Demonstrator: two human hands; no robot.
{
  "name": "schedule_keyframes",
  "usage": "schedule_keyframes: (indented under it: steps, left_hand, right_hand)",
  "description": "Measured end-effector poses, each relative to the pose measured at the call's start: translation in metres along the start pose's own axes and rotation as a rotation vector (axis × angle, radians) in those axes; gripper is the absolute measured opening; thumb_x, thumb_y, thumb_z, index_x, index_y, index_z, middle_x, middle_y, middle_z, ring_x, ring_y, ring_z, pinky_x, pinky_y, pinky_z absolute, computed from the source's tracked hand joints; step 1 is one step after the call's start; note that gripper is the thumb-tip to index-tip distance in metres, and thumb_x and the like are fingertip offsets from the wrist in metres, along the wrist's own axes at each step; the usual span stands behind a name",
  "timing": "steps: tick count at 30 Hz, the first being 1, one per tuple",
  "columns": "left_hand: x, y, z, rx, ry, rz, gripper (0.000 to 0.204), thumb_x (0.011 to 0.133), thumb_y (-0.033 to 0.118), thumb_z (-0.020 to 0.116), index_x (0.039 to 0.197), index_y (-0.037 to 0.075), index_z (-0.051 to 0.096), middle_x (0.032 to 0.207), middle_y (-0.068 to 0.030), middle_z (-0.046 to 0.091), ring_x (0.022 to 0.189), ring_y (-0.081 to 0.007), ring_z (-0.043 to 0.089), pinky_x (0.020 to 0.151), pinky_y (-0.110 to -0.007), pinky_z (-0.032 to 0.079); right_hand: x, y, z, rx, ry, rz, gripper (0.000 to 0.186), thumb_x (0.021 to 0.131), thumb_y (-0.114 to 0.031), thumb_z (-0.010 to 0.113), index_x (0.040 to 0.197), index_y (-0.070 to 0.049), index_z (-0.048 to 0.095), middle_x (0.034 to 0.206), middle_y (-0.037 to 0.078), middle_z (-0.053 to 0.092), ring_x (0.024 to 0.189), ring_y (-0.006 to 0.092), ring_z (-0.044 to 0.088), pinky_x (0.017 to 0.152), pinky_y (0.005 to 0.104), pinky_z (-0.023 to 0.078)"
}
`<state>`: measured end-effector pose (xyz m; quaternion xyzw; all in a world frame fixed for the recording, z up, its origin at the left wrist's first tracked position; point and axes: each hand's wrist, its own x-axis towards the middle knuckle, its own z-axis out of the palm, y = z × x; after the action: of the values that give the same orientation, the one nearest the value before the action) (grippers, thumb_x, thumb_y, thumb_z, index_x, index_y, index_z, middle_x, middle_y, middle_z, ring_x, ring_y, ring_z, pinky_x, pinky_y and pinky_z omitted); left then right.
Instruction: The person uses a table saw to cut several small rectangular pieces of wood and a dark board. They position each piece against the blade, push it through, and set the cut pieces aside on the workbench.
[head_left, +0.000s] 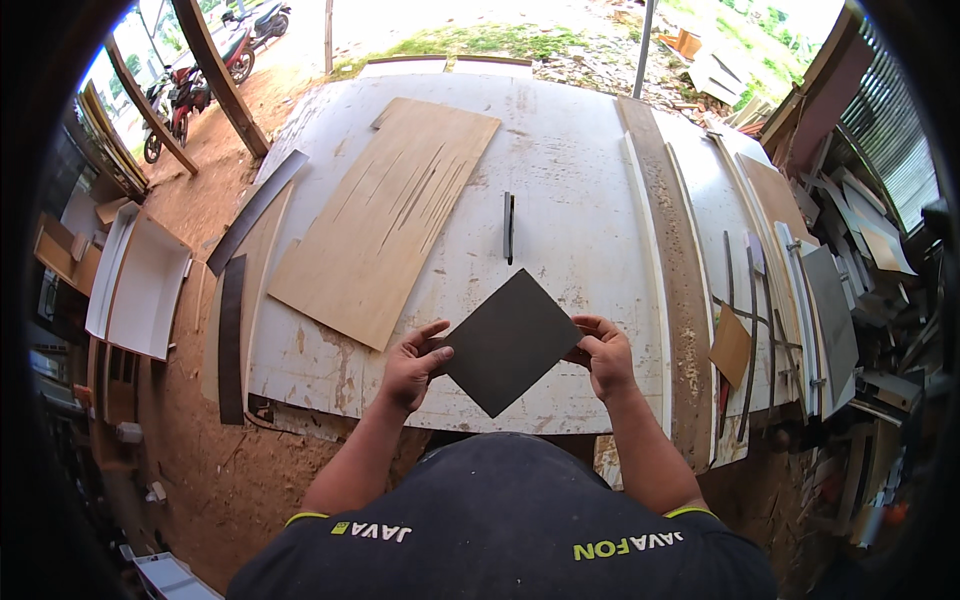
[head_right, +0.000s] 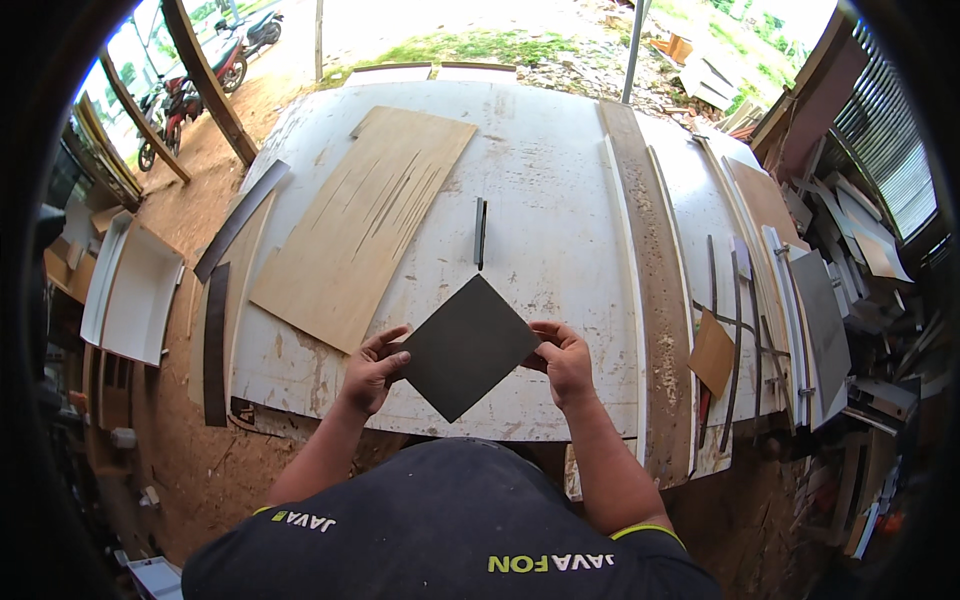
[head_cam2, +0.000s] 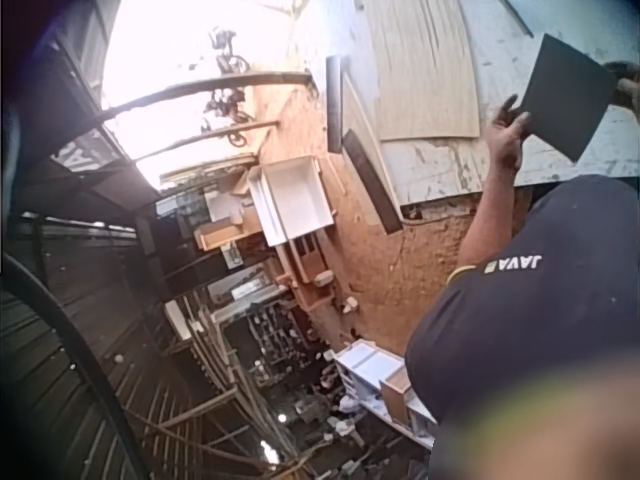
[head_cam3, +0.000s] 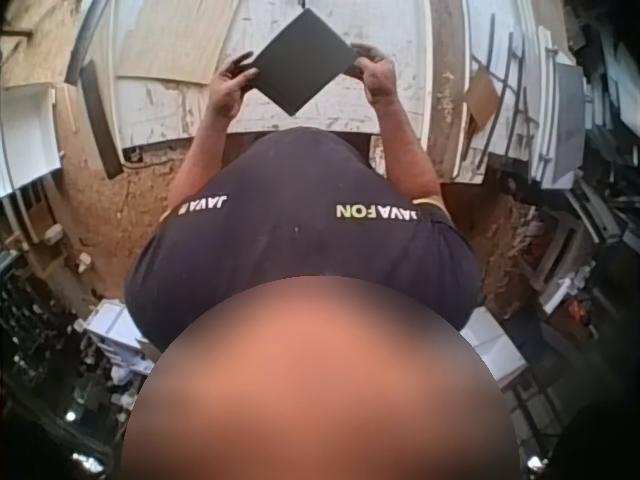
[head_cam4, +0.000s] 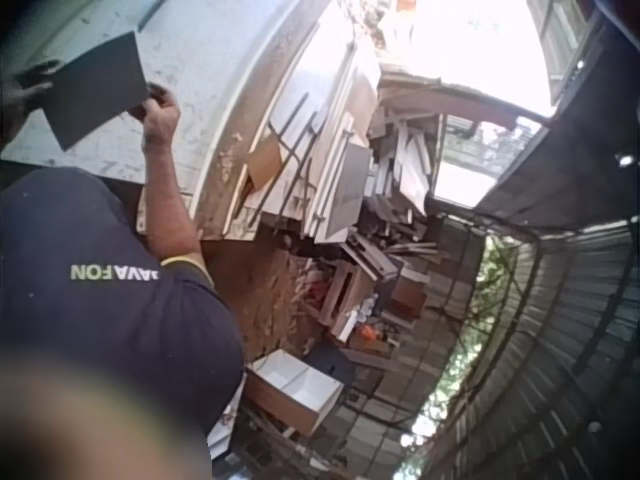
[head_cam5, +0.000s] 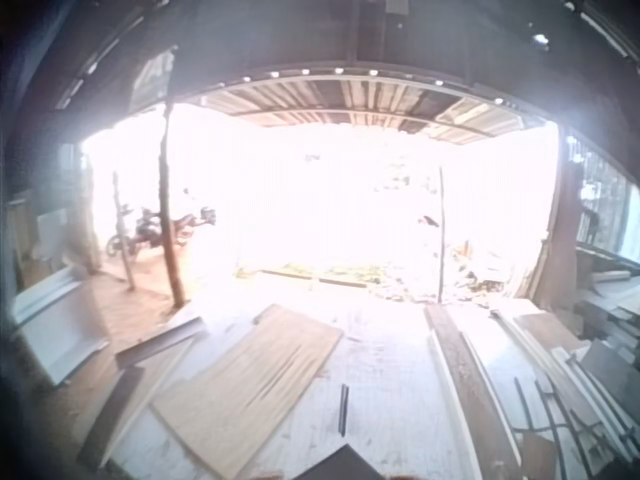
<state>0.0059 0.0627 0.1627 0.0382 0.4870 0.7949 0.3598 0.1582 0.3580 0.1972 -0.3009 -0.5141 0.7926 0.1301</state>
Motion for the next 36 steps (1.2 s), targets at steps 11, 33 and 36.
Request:
schedule_keyframes:
  steps: [11,33,36]
  left_hand:
    - [0.001,-0.014,0.001,0.077,0.155,-0.117,0.014,0.099,0.009,0.071,0.106,-0.003,0.073,0.096,-0.0095,0.076,0.079,-0.0144,0.071,0.077,-0.029,0.059]
    - [-0.011,-0.06,-0.06,0.302,0.387,-0.326,0.032,0.106,0.03,0.052,0.117,0.003,0.065,0.101,-0.0089,0.075,0.088,-0.0178,0.072,0.079,-0.032,0.055]
    - [-0.011,-0.067,-0.088,0.334,0.495,-0.258,0.028,0.105,0.026,0.053,0.116,0.004,0.066,0.095,-0.0074,0.073,0.083,-0.0147,0.07,0.073,-0.029,0.053]
  right_hand:
    - [-0.001,0.006,0.013,0.239,0.073,0.226,0.035,0.094,0.0,0.044,0.122,0.0,0.064,0.103,0.012,0.073,0.08,0.0256,0.072,0.077,0.0417,0.063]
    - [-0.009,0.056,-0.005,-1.398,-0.268,-0.689,0.031,0.086,-0.02,0.079,0.115,-0.013,0.076,0.12,0.007,0.07,0.116,0.0287,0.061,0.098,0.0449,0.05]
    - [-0.002,0.081,-0.029,-1.544,-0.195,-0.493,0.051,0.081,-0.03,0.085,0.128,-0.017,0.071,0.138,0.014,0.063,0.129,0.0364,0.054,0.108,0.0489,0.046]
